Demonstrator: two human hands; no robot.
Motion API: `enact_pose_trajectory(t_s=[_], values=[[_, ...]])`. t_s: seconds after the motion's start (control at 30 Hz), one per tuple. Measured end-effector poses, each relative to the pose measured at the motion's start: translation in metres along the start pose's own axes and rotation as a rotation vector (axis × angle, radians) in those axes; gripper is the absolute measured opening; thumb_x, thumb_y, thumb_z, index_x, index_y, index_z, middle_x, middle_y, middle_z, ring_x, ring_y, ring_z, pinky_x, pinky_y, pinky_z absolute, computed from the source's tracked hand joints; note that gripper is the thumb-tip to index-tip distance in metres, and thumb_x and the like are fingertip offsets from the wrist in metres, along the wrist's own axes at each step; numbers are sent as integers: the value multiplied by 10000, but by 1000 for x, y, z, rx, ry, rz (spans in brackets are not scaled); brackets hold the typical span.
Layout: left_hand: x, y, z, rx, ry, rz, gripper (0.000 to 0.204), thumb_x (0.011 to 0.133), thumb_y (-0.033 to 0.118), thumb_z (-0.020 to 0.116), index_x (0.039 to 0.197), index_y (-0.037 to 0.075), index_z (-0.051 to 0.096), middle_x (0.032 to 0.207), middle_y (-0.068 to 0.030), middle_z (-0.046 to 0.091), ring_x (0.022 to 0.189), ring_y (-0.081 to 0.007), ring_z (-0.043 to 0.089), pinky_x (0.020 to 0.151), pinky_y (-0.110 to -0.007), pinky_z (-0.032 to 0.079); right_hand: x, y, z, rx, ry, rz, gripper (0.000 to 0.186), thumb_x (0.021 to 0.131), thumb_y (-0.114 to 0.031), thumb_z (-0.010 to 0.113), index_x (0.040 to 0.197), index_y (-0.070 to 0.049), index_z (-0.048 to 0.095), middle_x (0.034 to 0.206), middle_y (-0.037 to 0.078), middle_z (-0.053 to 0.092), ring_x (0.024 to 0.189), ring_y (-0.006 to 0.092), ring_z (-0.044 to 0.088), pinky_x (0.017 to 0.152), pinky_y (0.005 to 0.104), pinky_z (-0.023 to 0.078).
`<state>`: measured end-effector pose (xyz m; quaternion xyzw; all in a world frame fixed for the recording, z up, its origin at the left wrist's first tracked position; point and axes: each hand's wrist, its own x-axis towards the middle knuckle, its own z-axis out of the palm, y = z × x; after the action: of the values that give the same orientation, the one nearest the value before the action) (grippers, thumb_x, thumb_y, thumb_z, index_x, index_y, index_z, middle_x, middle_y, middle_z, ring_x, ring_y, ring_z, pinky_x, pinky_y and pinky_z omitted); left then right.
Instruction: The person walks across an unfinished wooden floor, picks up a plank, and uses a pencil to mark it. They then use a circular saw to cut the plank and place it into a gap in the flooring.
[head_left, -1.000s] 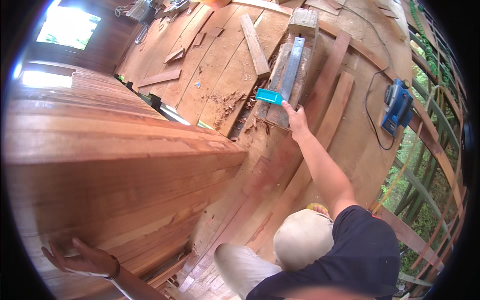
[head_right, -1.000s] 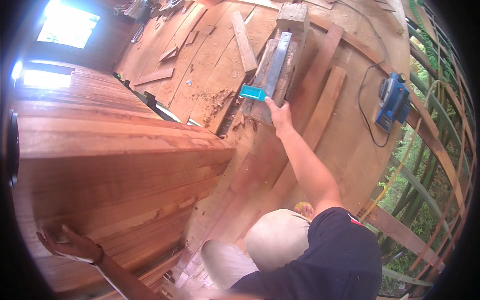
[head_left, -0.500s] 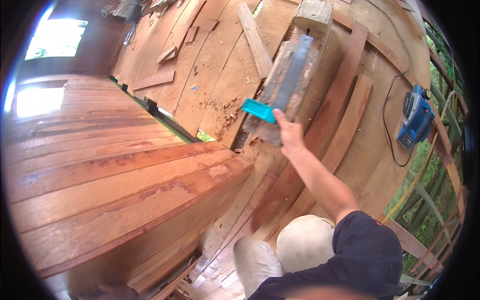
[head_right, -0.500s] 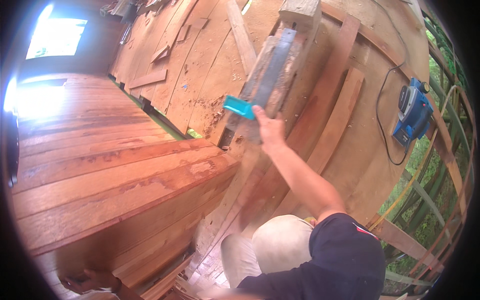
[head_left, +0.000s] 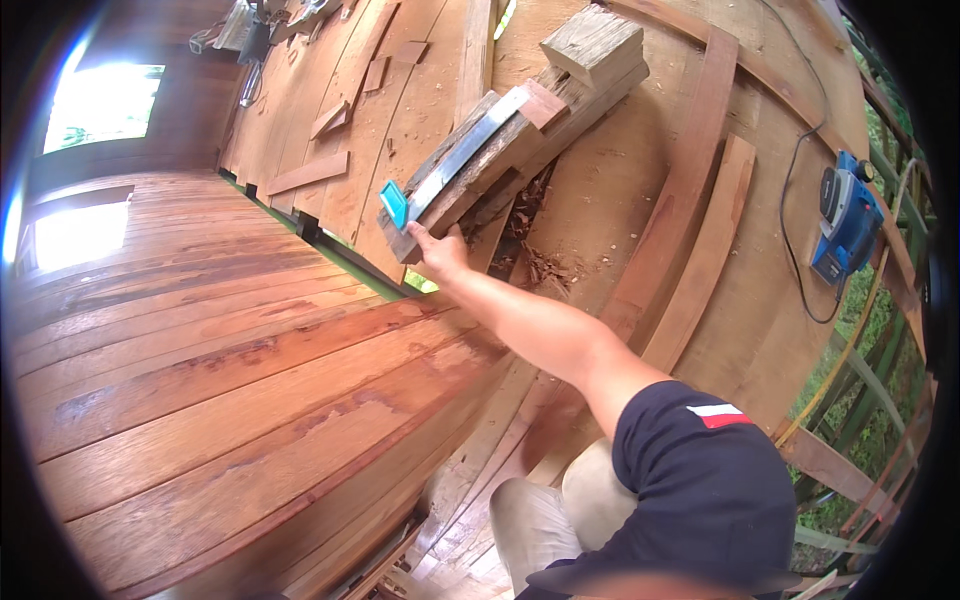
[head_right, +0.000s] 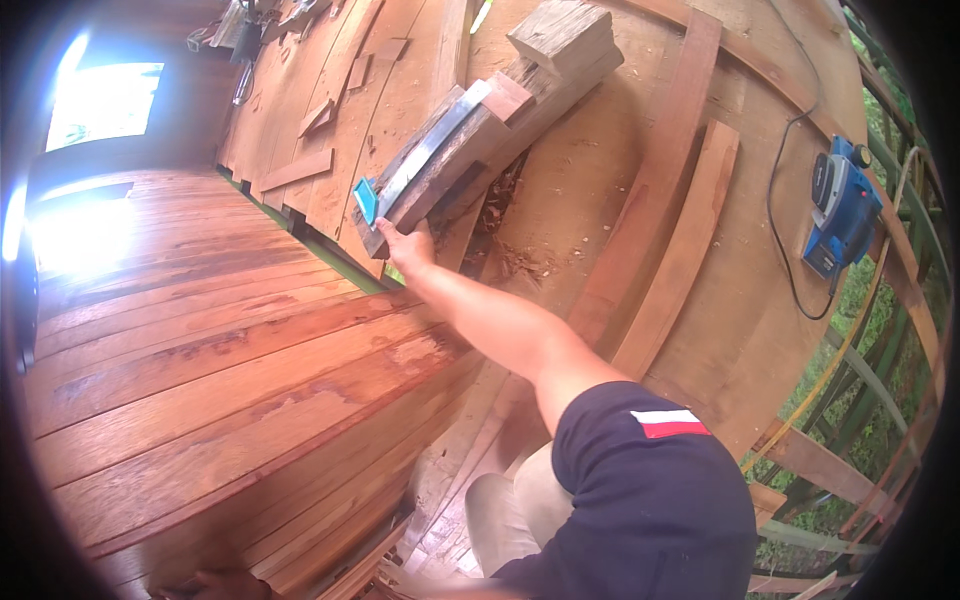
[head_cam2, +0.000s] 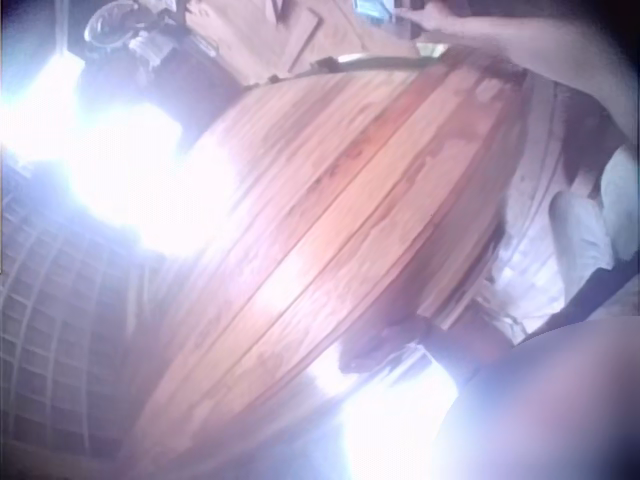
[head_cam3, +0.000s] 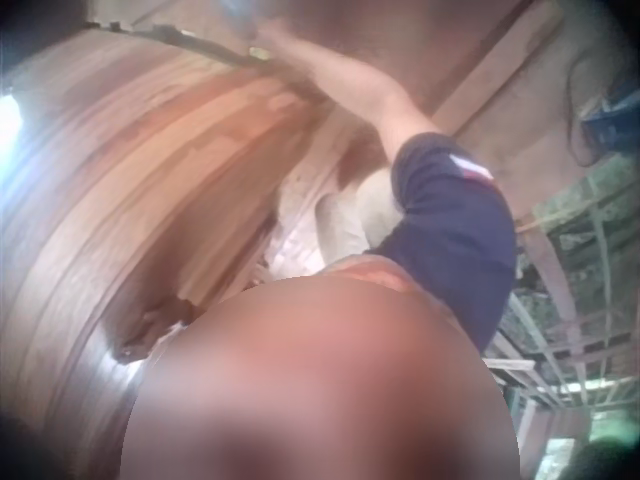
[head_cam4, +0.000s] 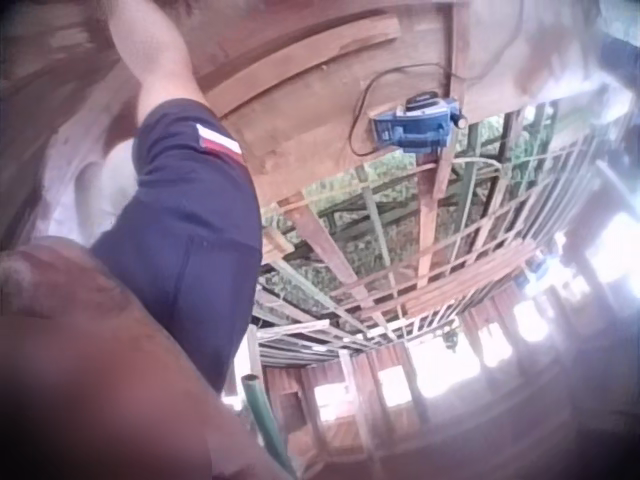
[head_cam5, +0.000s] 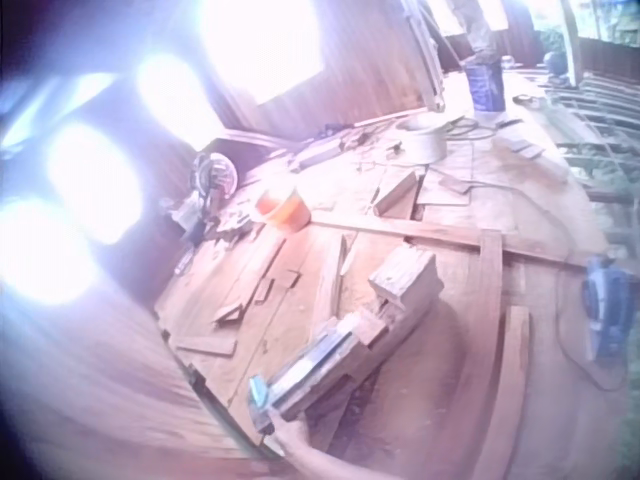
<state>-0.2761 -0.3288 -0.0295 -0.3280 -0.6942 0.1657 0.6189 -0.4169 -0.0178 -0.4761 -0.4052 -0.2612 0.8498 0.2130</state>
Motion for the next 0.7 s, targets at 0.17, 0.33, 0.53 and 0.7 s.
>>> enact_pose_trajectory(t_s=[0.17, 0.33, 0.53, 0.7], values=[[-4, -6, -1, 4, 5, -14, 829, 962, 600, 469, 1474, -20, 269, 1499, -246, 247, 1383, -417, 279, 1087, -568, 297, 0, -88, -129, -493, -475, 145, 397, 904, -289, 702, 1122, 31, 614, 1038, 184, 695, 878, 237, 707, 749, 334, 586], [-4, 0, 1, 160, 14, -148, 779, 984, 559, 463, 1464, -31, 296, 1476, -246, 311, 1352, -412, 345, 1057, -540, 357, 82, -248, -267, -415, 596, -681, 593, 813, -457, 761, 1110, 11, 551, 1094, 131, 608, 1019, 229, 580, 934, 378, 454], [-4, 5, 0, 189, 16, -42, 785, 998, 566, 412, 1460, -58, 296, 1476, -245, 327, 1321, -394, 381, 1063, -489, 350, 176, -299, -262, -339, 401, -710, 779, 785, -440, 793, 1337, 35, 514, 1267, 134, 605, 1162, 231, 560, 1007, 333, 409], [-11, -4, -1, 163, -5, -78, 791, 993, 567, 423, 1464, -55, 293, 1472, -240, 334, 1319, -380, 384, 1064, -481, 349, 186, -296, -245, -249, 342, -695, 608, 770, -351, 800, 1206, 34, 624, 1208, 108, 644, 1108, 192, 590, 954, 311, 443]])
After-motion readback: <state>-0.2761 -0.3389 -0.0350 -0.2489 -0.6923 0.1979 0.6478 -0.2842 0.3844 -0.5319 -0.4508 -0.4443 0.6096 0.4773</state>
